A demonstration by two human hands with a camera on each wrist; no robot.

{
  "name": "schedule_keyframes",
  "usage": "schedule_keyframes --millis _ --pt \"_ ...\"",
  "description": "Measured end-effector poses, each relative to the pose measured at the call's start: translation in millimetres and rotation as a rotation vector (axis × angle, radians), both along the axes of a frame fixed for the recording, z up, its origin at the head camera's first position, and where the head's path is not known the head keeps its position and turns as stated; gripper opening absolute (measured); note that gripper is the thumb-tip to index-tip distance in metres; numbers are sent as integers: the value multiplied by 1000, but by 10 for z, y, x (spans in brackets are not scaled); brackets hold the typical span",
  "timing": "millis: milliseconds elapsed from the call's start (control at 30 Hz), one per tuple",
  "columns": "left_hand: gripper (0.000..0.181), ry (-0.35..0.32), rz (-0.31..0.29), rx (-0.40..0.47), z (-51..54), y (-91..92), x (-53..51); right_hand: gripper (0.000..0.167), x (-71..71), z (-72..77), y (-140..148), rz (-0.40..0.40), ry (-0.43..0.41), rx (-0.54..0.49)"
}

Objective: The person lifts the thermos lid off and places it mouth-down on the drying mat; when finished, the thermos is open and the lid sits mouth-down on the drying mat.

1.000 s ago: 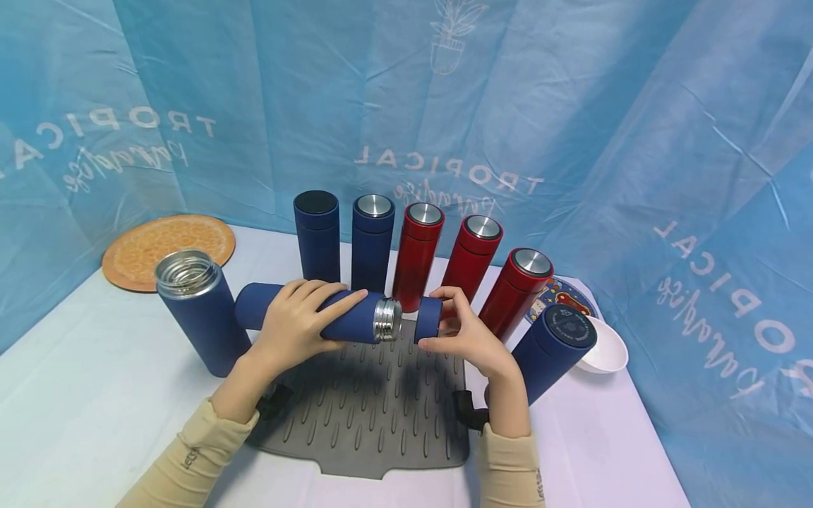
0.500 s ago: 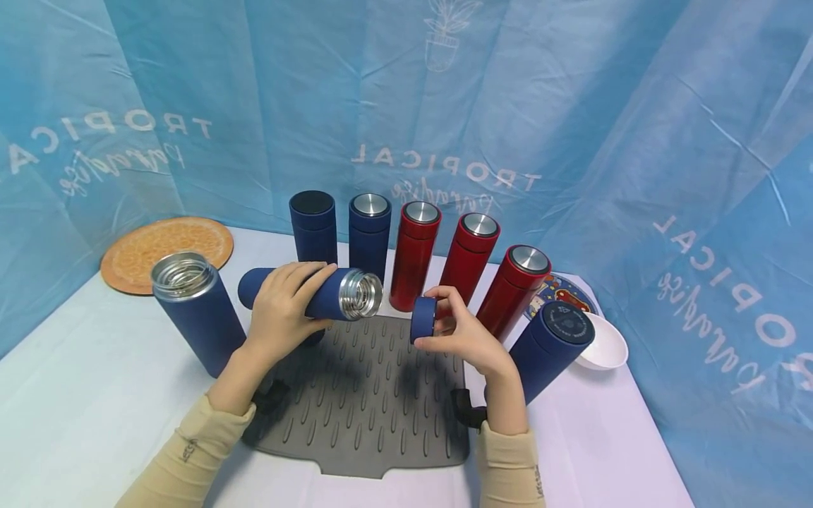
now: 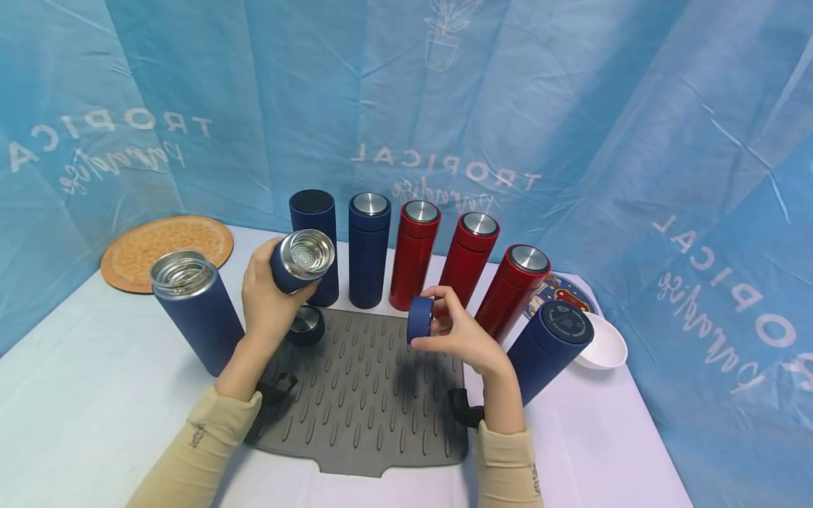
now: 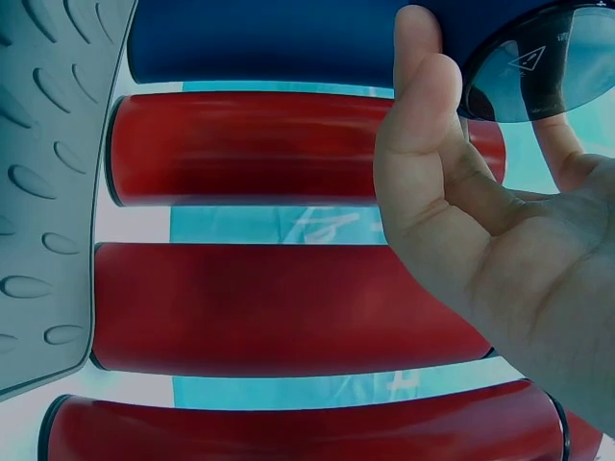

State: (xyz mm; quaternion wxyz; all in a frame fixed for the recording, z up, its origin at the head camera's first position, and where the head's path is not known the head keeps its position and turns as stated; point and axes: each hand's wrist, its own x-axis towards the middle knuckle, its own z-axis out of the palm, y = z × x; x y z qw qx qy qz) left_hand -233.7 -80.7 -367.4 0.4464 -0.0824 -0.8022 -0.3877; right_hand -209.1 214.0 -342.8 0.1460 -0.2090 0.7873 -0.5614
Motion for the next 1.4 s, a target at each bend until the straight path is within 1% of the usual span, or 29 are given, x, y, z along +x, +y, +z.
schedule_keyframes --millis 200,333,467,667,933,1200,1400 --pt "76 -77 42 159 -21 -57 -62 67 15 15 -21 3 -1 -2" --pt "76 -110 55 221 -45 -79 -103 67 16 13 -31 1 -10 -4" --pt "77 -127 61 265 -80 -79 -130 67 16 8 -36 2 -11 0" --pt "78 -161 86 334 -125 -65 -164 67 21 7 -32 5 -12 -2" --pt "80 -148 119 400 -149 -88 -222 67 16 8 -37 1 -19 1" --pt "81 -204 109 479 -156 -114 -252 66 13 9 -41 11 -17 6" --pt "82 -218 137 500 -189 -140 -291 67 13 4 -53 14 -15 11"
